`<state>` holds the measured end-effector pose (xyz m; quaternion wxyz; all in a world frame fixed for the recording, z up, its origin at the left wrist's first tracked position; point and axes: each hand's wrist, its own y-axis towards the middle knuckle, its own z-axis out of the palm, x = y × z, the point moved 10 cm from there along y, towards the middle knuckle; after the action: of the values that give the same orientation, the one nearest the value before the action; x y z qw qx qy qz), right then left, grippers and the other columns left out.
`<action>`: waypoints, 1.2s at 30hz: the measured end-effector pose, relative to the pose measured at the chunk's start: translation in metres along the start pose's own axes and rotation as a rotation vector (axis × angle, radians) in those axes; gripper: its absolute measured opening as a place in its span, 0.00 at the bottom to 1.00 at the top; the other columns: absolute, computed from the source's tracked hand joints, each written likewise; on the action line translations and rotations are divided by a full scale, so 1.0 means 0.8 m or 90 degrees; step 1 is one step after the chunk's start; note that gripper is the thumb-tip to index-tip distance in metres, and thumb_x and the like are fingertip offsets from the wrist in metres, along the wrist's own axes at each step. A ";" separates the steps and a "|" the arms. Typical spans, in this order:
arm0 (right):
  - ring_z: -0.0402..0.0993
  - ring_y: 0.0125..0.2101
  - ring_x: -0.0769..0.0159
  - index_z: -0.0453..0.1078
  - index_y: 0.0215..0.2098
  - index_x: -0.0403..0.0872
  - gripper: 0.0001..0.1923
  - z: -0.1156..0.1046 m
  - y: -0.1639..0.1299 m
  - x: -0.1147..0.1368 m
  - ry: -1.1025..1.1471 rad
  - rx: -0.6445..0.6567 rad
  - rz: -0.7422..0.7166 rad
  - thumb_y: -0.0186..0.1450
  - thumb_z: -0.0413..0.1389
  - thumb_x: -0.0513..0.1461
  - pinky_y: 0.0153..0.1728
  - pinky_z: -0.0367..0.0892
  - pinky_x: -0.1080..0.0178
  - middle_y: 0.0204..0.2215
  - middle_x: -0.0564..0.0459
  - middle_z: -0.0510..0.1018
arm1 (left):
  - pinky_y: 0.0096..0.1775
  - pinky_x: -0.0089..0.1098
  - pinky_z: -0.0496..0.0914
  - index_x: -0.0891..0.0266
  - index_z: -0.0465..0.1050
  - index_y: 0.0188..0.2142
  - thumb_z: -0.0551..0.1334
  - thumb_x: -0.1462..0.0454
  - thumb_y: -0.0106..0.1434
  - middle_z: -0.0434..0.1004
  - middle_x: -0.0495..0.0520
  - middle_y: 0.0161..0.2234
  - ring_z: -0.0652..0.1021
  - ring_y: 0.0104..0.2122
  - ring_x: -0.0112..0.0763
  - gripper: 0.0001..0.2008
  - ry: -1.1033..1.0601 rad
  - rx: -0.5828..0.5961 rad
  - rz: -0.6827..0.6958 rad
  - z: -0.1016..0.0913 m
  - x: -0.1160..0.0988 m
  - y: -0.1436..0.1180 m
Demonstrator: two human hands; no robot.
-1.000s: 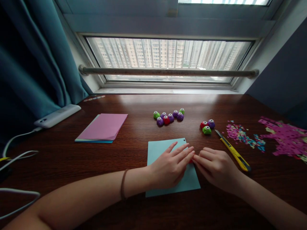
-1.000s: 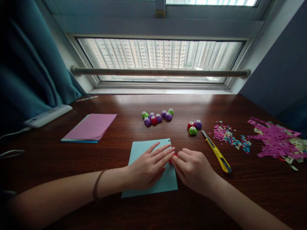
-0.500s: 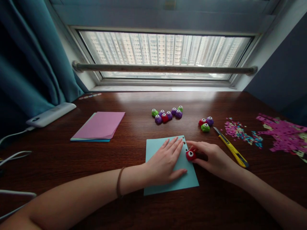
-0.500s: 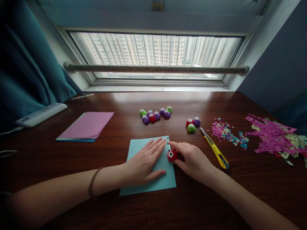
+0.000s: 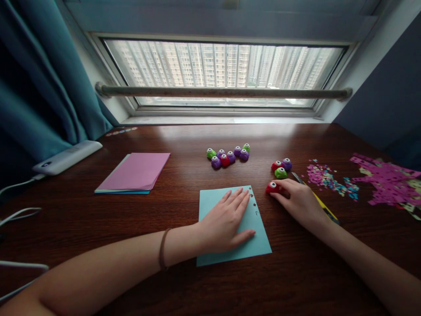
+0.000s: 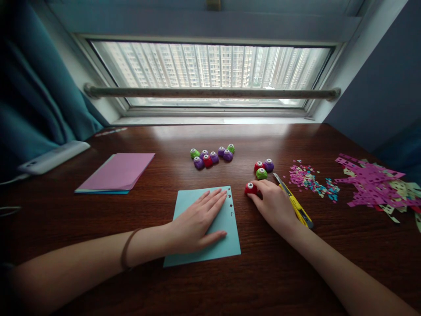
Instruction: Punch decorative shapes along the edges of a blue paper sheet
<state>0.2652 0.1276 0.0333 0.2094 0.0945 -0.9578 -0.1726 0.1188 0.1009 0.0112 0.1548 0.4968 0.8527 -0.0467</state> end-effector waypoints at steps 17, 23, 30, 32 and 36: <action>0.67 0.24 0.70 0.70 0.26 0.46 0.05 0.014 -0.007 0.043 0.184 0.104 -0.040 0.61 0.56 0.36 0.25 0.63 0.67 0.24 0.55 0.70 | 0.58 0.47 0.54 0.72 0.56 0.57 0.53 0.53 0.63 0.56 0.67 0.59 0.57 0.59 0.46 0.30 0.034 -0.051 -0.004 -0.007 -0.002 -0.002; 0.68 0.28 0.69 0.75 0.30 0.46 0.03 0.035 -0.012 0.052 0.283 0.194 -0.049 0.59 0.58 0.34 0.29 0.64 0.67 0.26 0.55 0.72 | 0.57 0.48 0.56 0.75 0.60 0.55 0.52 0.54 0.63 0.59 0.69 0.57 0.60 0.57 0.49 0.28 0.072 -0.060 -0.027 -0.008 0.000 -0.004; 0.68 0.32 0.66 0.72 0.27 0.48 0.04 0.042 -0.017 0.053 0.230 0.194 -0.059 0.57 0.60 0.33 0.35 0.63 0.63 0.27 0.56 0.74 | 0.56 0.48 0.57 0.75 0.60 0.55 0.52 0.54 0.62 0.59 0.69 0.57 0.61 0.57 0.49 0.29 0.076 -0.064 -0.024 -0.010 -0.002 -0.004; 0.67 0.31 0.66 0.71 0.26 0.47 0.05 0.042 -0.018 0.055 0.226 0.198 -0.057 0.57 0.59 0.32 0.34 0.62 0.64 0.27 0.56 0.73 | 0.57 0.47 0.56 0.75 0.59 0.56 0.52 0.54 0.63 0.59 0.69 0.57 0.60 0.57 0.49 0.29 0.075 -0.061 -0.025 -0.010 -0.001 -0.004; 0.67 0.29 0.68 0.70 0.25 0.46 0.05 0.035 -0.014 0.052 0.290 0.178 -0.023 0.58 0.58 0.33 0.30 0.62 0.65 0.27 0.55 0.72 | 0.58 0.46 0.55 0.75 0.58 0.56 0.51 0.53 0.63 0.58 0.68 0.58 0.59 0.58 0.48 0.30 0.072 -0.054 -0.025 -0.010 -0.001 -0.004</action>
<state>0.2173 0.1148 0.0203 0.4014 0.1763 -0.8986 -0.0166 0.1149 0.1009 0.0188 0.1264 0.4750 0.8708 0.0144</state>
